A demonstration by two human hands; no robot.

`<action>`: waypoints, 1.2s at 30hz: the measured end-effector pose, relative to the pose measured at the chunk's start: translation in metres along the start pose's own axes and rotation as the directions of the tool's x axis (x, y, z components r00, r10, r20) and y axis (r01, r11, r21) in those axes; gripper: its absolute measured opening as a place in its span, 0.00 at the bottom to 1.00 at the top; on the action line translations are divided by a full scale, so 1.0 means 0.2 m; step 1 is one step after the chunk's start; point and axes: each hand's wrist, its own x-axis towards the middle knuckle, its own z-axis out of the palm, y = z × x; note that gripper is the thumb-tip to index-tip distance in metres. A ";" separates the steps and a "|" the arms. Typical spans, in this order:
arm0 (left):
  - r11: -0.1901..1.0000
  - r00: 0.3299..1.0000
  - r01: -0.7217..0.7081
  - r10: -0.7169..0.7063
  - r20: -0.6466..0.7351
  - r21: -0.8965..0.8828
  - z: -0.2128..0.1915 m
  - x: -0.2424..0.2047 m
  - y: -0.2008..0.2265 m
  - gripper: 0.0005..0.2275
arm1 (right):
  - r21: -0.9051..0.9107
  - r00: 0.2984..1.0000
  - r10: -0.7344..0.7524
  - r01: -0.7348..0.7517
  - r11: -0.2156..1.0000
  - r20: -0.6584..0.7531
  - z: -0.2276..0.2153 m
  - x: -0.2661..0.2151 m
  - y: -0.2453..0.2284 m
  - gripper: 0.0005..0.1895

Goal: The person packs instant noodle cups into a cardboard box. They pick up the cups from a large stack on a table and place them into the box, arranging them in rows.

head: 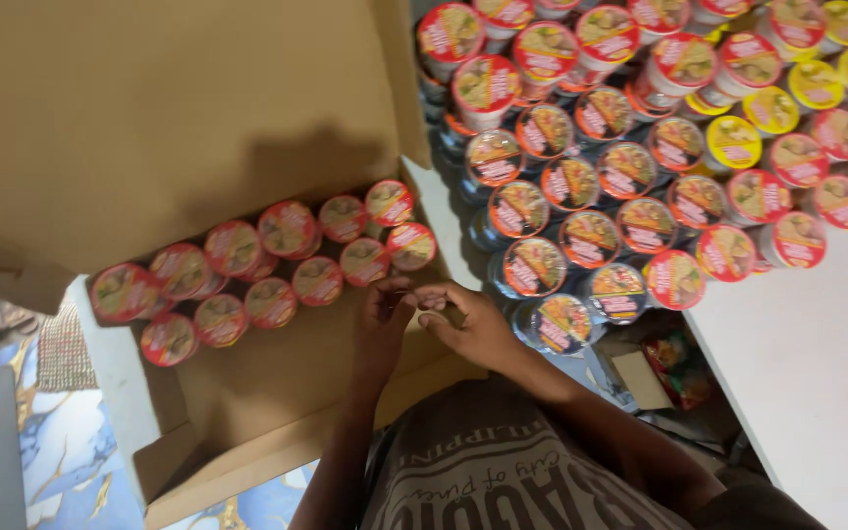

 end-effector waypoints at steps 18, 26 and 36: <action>0.849 0.978 -0.163 0.206 -0.031 0.502 0.80 0.46 0.03 0.18 | 0.473 0.947 0.280 -0.177 0.863 -0.157 -0.81 -0.19 0.31 0.47; 0.346 0.757 -0.291 0.653 -0.007 0.892 0.94 1.02 0.08 0.36 | 0.409 0.975 0.208 -0.159 0.898 -0.079 -1.15 -0.23 0.38 0.30; 0.455 0.724 -0.327 0.684 -0.090 0.829 1.01 1.18 -0.01 0.24 | 0.418 0.973 0.227 -0.186 0.889 -0.049 -1.38 -0.16 0.55 0.23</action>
